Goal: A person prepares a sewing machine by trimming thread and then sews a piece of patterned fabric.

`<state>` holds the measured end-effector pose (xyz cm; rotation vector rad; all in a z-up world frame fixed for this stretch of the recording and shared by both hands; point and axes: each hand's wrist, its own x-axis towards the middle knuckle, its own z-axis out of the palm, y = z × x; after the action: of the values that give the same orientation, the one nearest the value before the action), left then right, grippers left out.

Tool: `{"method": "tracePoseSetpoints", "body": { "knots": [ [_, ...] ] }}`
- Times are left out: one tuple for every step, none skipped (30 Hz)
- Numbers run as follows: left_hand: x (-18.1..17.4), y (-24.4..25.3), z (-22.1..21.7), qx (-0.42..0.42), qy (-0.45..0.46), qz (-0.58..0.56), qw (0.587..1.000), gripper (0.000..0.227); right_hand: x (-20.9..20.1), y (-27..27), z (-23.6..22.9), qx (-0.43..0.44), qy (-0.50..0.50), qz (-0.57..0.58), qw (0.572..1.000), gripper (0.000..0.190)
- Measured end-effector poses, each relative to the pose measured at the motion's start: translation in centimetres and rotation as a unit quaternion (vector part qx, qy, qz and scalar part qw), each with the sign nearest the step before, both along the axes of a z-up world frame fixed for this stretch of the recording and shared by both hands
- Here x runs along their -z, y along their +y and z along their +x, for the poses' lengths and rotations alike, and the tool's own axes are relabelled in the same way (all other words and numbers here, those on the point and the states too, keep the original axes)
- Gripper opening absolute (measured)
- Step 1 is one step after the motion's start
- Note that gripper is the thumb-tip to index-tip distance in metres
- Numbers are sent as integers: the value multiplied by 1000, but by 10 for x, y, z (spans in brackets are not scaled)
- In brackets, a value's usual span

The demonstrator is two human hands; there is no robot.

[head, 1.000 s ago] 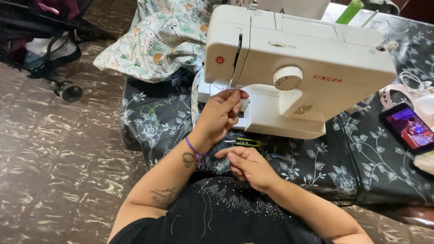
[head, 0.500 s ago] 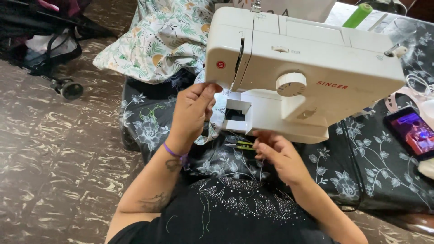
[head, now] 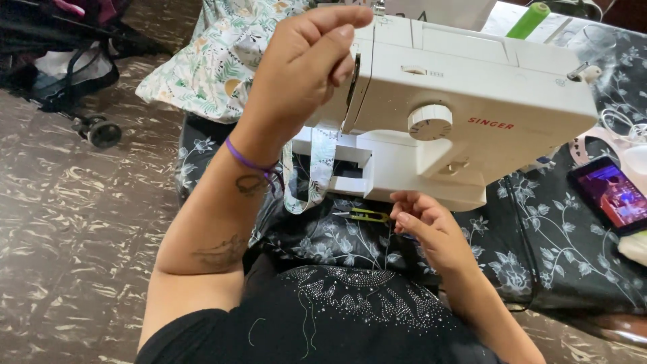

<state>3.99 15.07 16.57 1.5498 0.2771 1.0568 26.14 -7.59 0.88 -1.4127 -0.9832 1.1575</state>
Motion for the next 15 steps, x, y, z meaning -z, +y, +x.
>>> {"method": "tracePoseSetpoints", "body": {
  "knots": [
    [0,4,0,4,-11,-67,998,36,5,-1,4,0,6,8,1000,47],
    [1,3,-4,4,-12,-67,998,36,2,-2,3,0,6,9,1000,47],
    [2,3,-9,-6,-27,-95,995,35,-1,-2,2,9,9,-2,1000,47],
    [4,2,-13,-16,-43,-123,991,34,-4,-3,1,17,12,-13,1000,46],
    [5,-5,-21,-16,-43,-123,991,34,-3,-3,2,16,12,-13,1000,46],
    [7,-13,-28,-19,-55,-109,992,30,-2,-3,2,13,7,-9,1000,47],
    [9,-20,-36,-22,-67,-94,993,28,-1,-3,3,9,3,-5,1000,47],
    [19,-28,-42,-23,-67,-94,993,28,-3,-2,3,9,3,-5,1000,47],
    [29,-36,-47,-45,-81,-36,995,29,-4,-2,2,9,3,-17,1000,48],
    [40,-44,-53,-67,-95,21,993,31,-5,-2,2,10,4,-30,999,48],
    [51,-48,-55,-67,-94,21,993,31,4,-1,3,10,4,-30,999,48],
    [61,-52,-57,-72,-97,8,993,31,14,0,4,10,21,26,999,48],
    [72,-56,-59,-77,-101,-5,992,34,23,2,6,10,37,82,996,47],
    [86,-59,-62,-77,-100,-5,992,34,22,3,4,11,38,82,996,47],
    [99,-62,-66,-78,-76,13,994,34,21,4,2,12,37,78,996,48]
  ]
}}
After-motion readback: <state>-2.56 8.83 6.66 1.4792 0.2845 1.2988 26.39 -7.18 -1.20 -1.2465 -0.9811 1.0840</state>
